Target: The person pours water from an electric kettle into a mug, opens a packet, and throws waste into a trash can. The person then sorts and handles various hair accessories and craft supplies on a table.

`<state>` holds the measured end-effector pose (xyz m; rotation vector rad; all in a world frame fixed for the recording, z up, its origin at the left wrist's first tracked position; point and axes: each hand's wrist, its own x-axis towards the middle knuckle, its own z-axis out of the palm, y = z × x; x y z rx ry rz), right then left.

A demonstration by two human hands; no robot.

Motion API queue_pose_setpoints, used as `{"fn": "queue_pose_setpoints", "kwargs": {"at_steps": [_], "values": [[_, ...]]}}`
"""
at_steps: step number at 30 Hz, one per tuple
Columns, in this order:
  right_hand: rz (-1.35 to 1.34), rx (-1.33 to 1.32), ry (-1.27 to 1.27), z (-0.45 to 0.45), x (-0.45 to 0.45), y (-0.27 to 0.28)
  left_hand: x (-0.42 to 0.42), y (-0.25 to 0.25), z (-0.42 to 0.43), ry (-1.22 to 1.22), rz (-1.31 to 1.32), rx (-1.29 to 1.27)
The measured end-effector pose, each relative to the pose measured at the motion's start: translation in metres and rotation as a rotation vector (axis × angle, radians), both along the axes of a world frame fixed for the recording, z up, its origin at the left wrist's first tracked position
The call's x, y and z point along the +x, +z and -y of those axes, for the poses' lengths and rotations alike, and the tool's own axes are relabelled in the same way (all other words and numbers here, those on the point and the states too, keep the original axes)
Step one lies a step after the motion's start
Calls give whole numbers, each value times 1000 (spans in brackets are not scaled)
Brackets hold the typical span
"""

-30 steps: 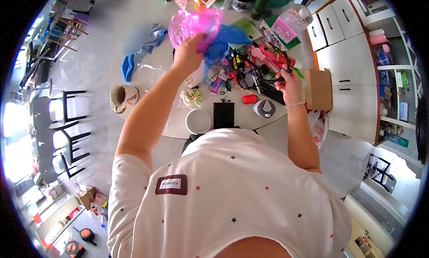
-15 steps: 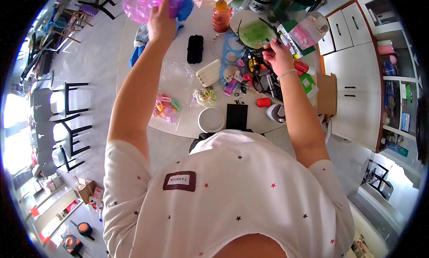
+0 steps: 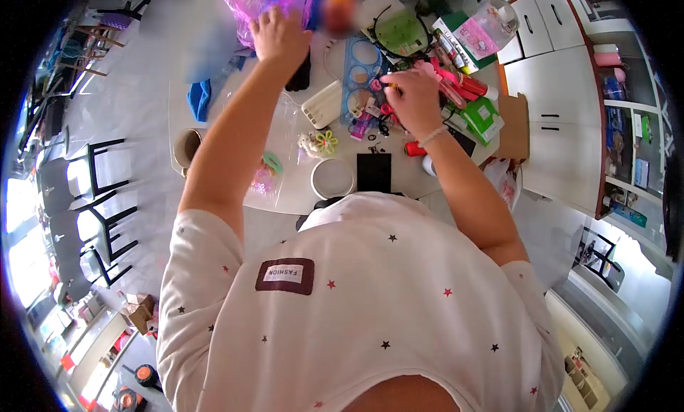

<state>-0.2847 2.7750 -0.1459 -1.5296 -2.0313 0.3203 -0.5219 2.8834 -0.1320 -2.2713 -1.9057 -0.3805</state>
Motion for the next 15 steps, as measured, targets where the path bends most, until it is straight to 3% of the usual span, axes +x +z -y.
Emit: {"fn": "queue_pose_setpoints", "kwargs": {"at_steps": [1,4,5,7,9,15], "values": [[216,87,93,1,-9,2,3,2,11,-89,71,31],[628,155,124,-14,-23,-20,35,-10,57,-291,171,-446],[604,169,132,-17,-24,-25,41,-19,74,-382,254,-576],[559,202,151,-23,-21,-35,56,-33,99,-493,38,-502],[655,66,171,-28,-18,-37,64,-44,113,-413,3,-357],[526,118,116,-22,-5,-47,73,-50,125,-316,93,-246]]}}
